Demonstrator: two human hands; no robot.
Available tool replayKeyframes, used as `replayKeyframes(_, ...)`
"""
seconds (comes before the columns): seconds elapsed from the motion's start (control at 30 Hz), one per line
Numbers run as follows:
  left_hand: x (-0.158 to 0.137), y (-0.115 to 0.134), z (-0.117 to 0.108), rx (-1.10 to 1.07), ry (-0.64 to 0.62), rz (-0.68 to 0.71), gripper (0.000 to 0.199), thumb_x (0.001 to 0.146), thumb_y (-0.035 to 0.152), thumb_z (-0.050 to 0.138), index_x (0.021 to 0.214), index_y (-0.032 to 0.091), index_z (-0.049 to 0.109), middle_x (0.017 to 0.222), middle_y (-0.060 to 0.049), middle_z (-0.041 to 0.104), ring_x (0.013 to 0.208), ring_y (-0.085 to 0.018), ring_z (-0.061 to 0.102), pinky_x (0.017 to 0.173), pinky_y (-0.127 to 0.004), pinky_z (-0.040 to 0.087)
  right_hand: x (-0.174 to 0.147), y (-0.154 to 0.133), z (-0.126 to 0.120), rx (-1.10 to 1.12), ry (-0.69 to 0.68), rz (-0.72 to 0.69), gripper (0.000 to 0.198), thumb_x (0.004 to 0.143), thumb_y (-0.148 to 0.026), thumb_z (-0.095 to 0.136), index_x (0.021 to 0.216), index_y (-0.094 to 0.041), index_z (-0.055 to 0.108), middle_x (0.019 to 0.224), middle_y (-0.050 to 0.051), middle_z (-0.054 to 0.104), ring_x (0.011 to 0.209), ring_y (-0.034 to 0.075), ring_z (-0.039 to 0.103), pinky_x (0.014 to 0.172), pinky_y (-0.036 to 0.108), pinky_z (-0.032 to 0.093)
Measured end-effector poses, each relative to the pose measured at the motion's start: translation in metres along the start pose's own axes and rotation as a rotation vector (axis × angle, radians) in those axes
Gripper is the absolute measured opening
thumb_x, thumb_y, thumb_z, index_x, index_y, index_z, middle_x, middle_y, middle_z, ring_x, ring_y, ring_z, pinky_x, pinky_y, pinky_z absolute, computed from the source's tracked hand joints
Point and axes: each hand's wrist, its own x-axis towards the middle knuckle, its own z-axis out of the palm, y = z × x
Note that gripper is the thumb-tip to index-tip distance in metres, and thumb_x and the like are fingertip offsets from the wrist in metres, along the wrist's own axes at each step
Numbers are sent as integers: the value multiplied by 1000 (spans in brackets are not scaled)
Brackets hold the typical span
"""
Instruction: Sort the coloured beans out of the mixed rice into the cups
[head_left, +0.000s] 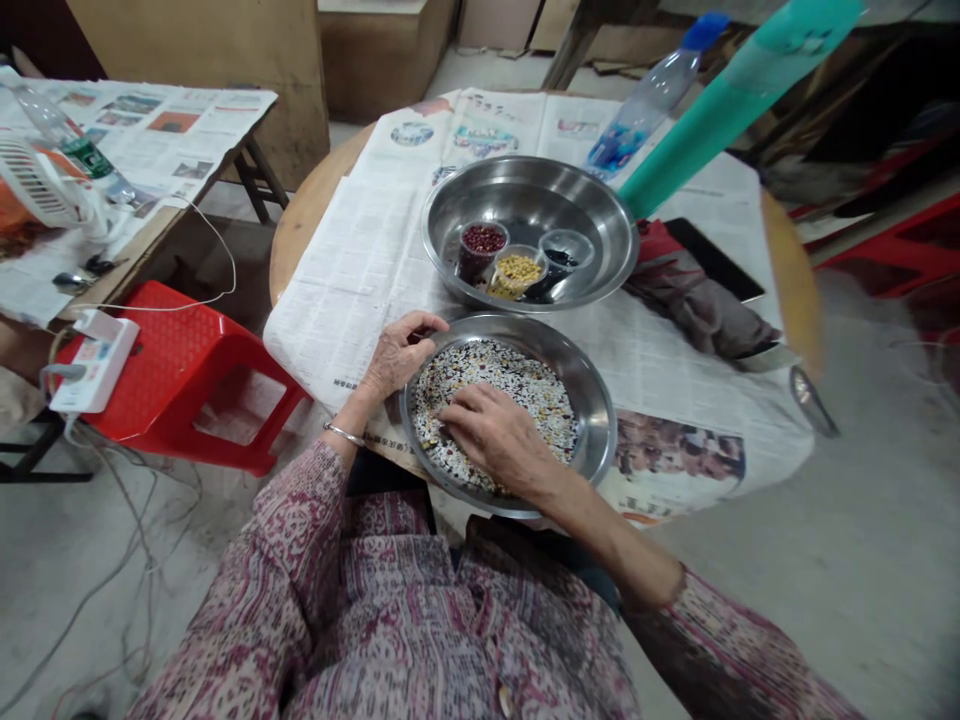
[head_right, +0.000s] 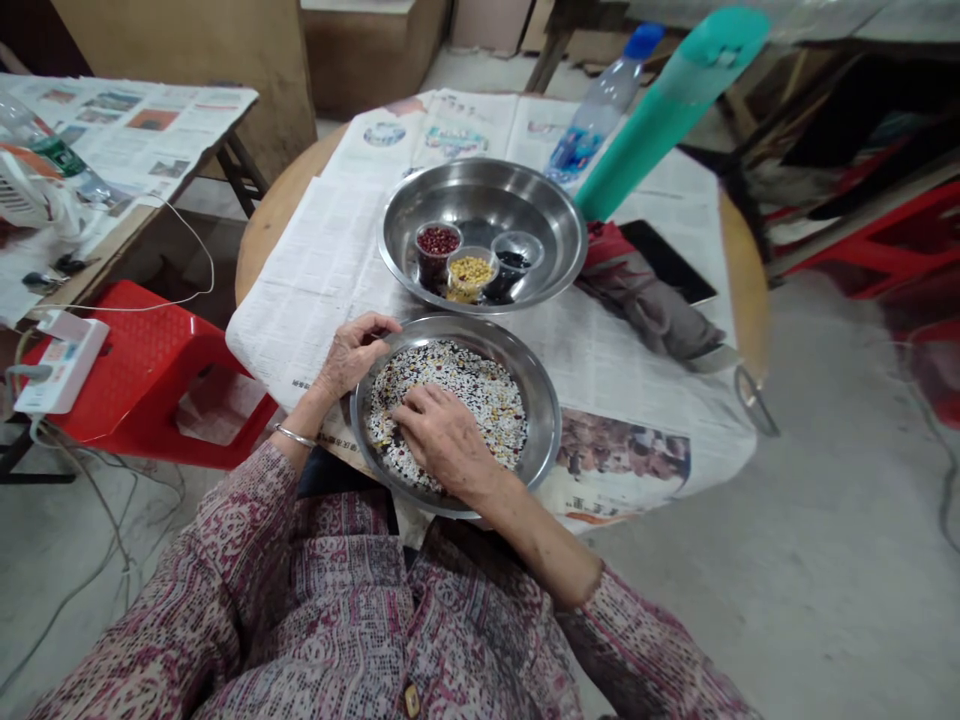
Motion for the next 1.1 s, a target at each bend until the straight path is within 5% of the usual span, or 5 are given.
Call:
replayKeyframes(0.27, 0, -3, 0, -26, -8, 0, 30, 72, 4, 53, 91, 21, 69, 81, 2, 67, 74, -13, 58, 71, -27, 48, 6, 22, 2, 5, 152, 187, 21, 97, -17, 49, 94, -20, 69, 86, 8, 68, 87, 24, 58, 82, 38, 48)
replayKeyframes(0.47, 1, -3, 0, -12, -4, 5, 29, 72, 4, 53, 90, 21, 69, 81, 2, 67, 75, -13, 58, 74, -27, 48, 15, -4, 2, 59, 58, 17, 19, 97, -23, 56, 111, -18, 68, 106, 12, 69, 103, 27, 58, 90, 42, 49)
replayKeyframes(0.6, 0, -4, 1, -31, 1, 22, 30, 71, 3, 53, 90, 20, 69, 80, 2, 67, 74, -12, 57, 73, -26, 47, 10, -7, 1, 43, -75, -49, 16, 96, -15, 54, 93, -18, 70, 92, 9, 68, 91, 22, 59, 78, 35, 49)
replayKeyframes(0.87, 1, -7, 2, -30, -1, 30, 31, 72, 2, 53, 91, 20, 69, 81, 2, 68, 74, -12, 58, 71, -26, 47, -8, 19, -6, -74, 121, 169, 17, 97, -16, 53, 95, -20, 70, 89, 8, 72, 88, 24, 58, 80, 37, 48)
replayKeyframes(1.1, 1, -6, 1, -36, -4, 40, 31, 72, 2, 53, 91, 20, 69, 80, 2, 66, 73, -12, 58, 71, -26, 48, -5, -3, -5, 41, 64, -30, 18, 95, -23, 60, 109, -17, 69, 108, 11, 69, 102, 25, 56, 91, 41, 50)
